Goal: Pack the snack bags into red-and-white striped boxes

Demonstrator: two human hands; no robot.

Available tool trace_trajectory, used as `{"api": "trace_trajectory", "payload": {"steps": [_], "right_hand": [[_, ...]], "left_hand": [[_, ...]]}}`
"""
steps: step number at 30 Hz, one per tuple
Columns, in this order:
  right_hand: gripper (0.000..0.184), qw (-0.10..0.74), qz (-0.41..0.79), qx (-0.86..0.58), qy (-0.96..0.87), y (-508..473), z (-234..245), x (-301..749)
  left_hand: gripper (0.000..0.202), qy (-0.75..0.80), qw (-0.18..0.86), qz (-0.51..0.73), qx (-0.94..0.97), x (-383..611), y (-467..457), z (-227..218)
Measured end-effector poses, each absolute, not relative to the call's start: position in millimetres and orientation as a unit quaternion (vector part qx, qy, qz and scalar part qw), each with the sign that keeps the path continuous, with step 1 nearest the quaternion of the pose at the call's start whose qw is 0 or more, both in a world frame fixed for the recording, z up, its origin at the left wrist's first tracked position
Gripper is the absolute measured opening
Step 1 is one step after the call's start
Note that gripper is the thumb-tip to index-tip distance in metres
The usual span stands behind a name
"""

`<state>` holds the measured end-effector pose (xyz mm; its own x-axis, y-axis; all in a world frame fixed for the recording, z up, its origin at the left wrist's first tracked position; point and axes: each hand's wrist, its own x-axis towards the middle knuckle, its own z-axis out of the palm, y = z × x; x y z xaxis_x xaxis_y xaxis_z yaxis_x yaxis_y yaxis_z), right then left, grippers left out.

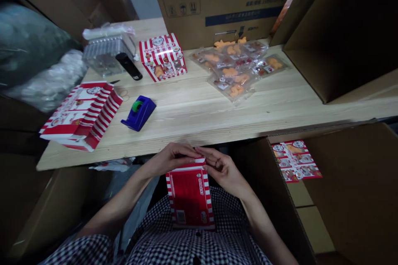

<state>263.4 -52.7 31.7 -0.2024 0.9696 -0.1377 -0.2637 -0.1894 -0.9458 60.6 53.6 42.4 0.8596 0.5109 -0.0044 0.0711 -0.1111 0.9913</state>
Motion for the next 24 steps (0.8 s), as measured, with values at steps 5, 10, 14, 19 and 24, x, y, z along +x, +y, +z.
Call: {"api": "trace_trajectory", "payload": {"steps": [5,10,14,19,24], "right_hand": [[0.045,0.479,0.641,-0.435,-0.413,-54,31,259],[0.048,0.479,0.657,-0.424,-0.399,-53,34,257],[0.048,0.474,0.660,-0.421,-0.402,-54,36,259],[0.044,0.490,0.649,-0.434,-0.388,-54,30,256],[0.041,0.472,0.653,-0.445,-0.390,-57,35,260]], "left_hand": [[0.021,0.243,0.614,0.186,0.728,60,48,41],[0.019,0.272,0.623,0.151,0.718,63,52,49],[0.020,0.280,0.627,0.120,0.717,67,56,55],[0.017,0.269,0.605,0.119,0.740,72,57,57],[0.017,0.194,0.605,0.117,0.763,64,61,69]]}}
